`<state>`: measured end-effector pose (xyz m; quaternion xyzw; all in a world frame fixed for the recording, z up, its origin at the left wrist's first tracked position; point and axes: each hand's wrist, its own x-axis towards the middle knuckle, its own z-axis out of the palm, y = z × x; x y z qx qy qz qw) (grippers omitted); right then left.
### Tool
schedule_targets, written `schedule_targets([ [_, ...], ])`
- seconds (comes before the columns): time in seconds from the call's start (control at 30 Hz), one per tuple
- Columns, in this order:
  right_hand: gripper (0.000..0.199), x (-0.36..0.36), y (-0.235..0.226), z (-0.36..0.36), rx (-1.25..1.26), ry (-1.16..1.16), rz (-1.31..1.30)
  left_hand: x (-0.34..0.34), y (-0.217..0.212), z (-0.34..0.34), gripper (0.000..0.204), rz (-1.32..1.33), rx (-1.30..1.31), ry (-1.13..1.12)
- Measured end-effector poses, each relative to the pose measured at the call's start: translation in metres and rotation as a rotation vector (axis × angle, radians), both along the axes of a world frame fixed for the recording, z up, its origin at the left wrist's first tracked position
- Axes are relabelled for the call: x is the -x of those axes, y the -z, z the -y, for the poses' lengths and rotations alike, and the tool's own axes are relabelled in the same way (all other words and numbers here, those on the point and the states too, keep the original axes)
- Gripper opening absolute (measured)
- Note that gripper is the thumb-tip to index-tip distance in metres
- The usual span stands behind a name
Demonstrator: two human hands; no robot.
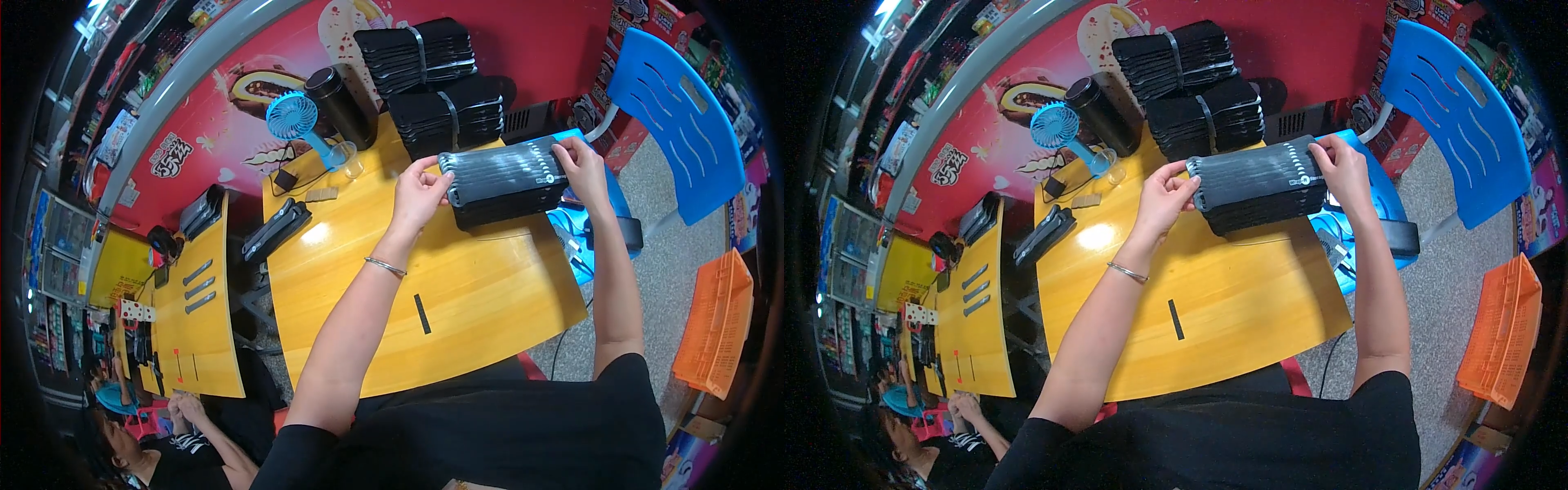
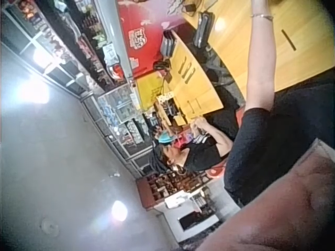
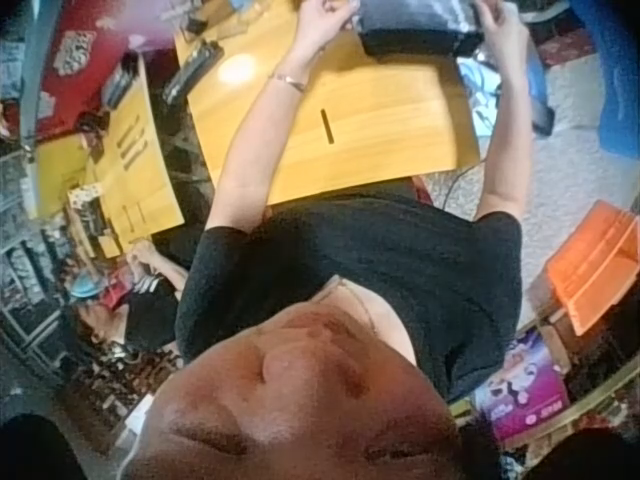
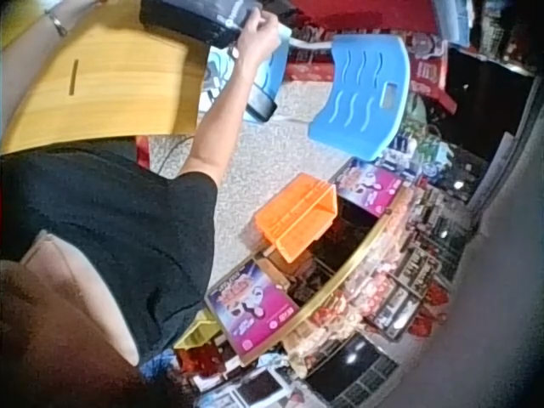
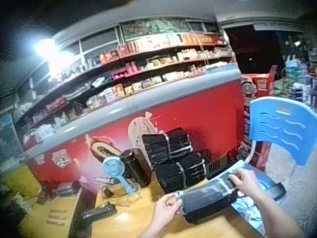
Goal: Assembling and organizing black fabric straps with fasteners on a workbench.
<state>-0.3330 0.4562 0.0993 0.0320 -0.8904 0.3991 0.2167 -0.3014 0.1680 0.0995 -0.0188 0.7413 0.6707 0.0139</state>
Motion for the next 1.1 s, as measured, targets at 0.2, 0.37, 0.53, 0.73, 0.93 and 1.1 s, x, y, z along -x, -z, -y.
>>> schedule_targets([
  [0.2,0.024,-0.001,0.002,0.002,-0.046,0.016,-0.014,-0.002,0.000,-0.001,0.037,-0.007,0.029,-0.016],
  [0.37,0.023,-0.005,0.001,0.003,-0.091,0.026,-0.038,-0.002,0.002,-0.002,0.032,-0.005,0.055,-0.022],
  [0.53,0.025,-0.006,0.005,0.005,-0.260,0.099,-0.068,-0.001,0.004,0.000,0.033,-0.003,0.075,-0.019],
  [0.73,0.023,-0.013,-0.005,0.009,-0.274,0.172,-0.095,-0.008,0.002,0.003,0.034,-0.024,0.055,-0.096],
  [0.93,0.011,-0.050,-0.035,0.012,-0.050,0.012,-0.457,-0.049,0.018,0.055,0.024,-0.107,-0.006,-0.118],
  [1.1,0.008,-0.102,-0.029,0.049,0.002,-0.152,-0.495,-0.113,0.051,0.145,0.022,-0.244,0.402,-0.286],
])
